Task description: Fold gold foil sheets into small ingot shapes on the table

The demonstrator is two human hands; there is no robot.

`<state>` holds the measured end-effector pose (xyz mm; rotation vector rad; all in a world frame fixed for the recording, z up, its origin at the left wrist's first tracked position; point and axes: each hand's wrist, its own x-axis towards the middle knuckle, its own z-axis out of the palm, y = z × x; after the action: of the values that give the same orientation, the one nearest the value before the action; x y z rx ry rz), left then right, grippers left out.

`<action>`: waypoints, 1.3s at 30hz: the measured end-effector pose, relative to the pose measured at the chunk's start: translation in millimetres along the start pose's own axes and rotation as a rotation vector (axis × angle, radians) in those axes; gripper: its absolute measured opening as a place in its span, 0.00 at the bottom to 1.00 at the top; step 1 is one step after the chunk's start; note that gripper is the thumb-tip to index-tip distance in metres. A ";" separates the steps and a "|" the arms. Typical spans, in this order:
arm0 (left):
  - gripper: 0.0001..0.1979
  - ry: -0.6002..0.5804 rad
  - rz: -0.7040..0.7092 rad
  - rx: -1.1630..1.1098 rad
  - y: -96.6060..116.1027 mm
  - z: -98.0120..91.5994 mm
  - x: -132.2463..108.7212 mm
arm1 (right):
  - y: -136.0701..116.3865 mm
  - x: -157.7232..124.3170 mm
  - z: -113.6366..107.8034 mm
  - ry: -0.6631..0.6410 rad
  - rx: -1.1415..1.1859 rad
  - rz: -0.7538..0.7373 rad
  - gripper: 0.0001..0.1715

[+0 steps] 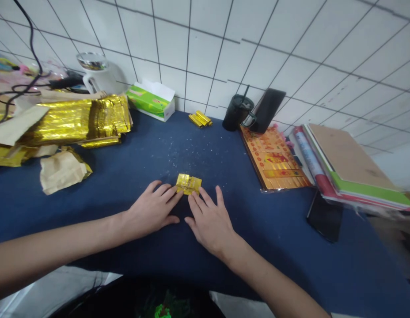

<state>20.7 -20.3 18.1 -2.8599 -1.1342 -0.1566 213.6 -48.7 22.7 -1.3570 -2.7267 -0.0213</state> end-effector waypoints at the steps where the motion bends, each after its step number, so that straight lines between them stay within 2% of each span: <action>1: 0.26 0.002 -0.002 0.002 1.1 0.1 0.2 | -2.8 2.8 -0.9 -0.001 0.011 -0.009 0.26; 5: 0.22 0.004 0.013 0.018 2.1 0.1 0.2 | -11.5 12.7 4.6 -0.005 0.066 -0.076 0.32; 8: 0.23 -0.002 0.008 0.017 0.7 0.1 -0.6 | -7.7 11.2 13.3 -0.021 0.071 -0.104 0.35; 16: 0.28 -0.046 -0.009 -0.012 0.2 -0.2 -2.8 | 9.7 -9.6 13.5 -0.049 0.068 -0.085 0.31; 20: 0.28 -0.042 -0.005 -0.002 -3.6 0.3 -1.1 | 3.2 -6.9 8.6 -0.056 0.086 -0.051 0.31; 24: 0.25 -0.030 0.013 0.033 -19.5 -0.6 9.0 | -11.0 -1.6 6.6 -0.047 0.117 -0.080 0.33; 29: 0.22 -0.027 0.072 -0.012 -38.1 0.7 19.0 | -26.8 5.3 8.3 -0.040 0.206 -0.099 0.42; 36: 0.22 -0.008 0.063 -0.046 -39.2 10.1 14.0 | -24.3 9.4 4.0 -0.081 0.240 -0.094 0.43; 39: 0.20 0.045 0.018 -0.056 -40.6 9.0 10.6 | -23.8 8.4 4.0 -0.086 0.224 -0.100 0.43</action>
<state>1.1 17.3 11.2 -2.8988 -1.1125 -0.2543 189.2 -56.2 20.2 -1.1867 -2.7621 0.3326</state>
